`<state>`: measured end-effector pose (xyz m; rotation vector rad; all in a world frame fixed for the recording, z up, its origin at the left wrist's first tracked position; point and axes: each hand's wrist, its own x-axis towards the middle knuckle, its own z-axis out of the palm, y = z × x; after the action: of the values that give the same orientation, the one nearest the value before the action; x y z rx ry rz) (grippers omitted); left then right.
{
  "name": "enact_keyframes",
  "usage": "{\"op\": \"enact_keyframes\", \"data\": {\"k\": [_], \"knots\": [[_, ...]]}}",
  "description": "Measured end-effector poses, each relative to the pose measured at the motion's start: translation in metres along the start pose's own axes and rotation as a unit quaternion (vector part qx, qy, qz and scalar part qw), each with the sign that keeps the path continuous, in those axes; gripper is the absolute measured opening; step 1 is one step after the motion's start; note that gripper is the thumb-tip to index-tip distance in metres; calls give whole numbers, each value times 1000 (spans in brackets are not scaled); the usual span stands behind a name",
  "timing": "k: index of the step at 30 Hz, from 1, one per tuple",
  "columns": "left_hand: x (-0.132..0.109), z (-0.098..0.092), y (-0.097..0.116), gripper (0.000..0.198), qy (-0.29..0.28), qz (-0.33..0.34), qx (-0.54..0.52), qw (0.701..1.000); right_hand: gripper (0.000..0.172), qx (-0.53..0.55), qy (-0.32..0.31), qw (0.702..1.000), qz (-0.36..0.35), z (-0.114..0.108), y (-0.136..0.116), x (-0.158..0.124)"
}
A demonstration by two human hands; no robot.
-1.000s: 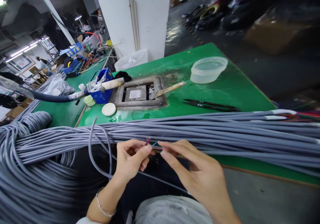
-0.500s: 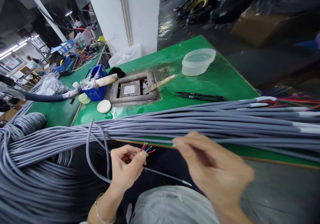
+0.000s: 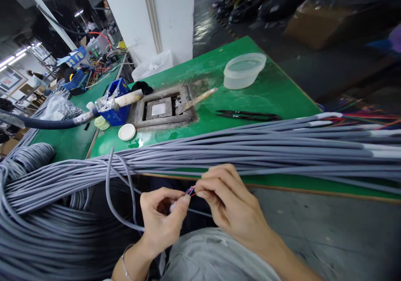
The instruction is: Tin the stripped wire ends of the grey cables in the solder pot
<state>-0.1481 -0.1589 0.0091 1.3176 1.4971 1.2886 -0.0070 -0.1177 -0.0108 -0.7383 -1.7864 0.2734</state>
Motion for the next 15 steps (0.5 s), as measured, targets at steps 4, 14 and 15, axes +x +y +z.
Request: {"op": "enact_keyframes", "data": {"k": [4,14,15], "knots": [[-1,2,-2,28,6,-24,-14,1000,18,-12,38,999,25,-2,-2,0],[3,1,6,37,-37,-131,-135,981,11,-24,75,995,-60,0,7,-12],[3,1,5,37,-45,-124,-129,983,11,-36,66,995,-60,1,8,-12]]}}
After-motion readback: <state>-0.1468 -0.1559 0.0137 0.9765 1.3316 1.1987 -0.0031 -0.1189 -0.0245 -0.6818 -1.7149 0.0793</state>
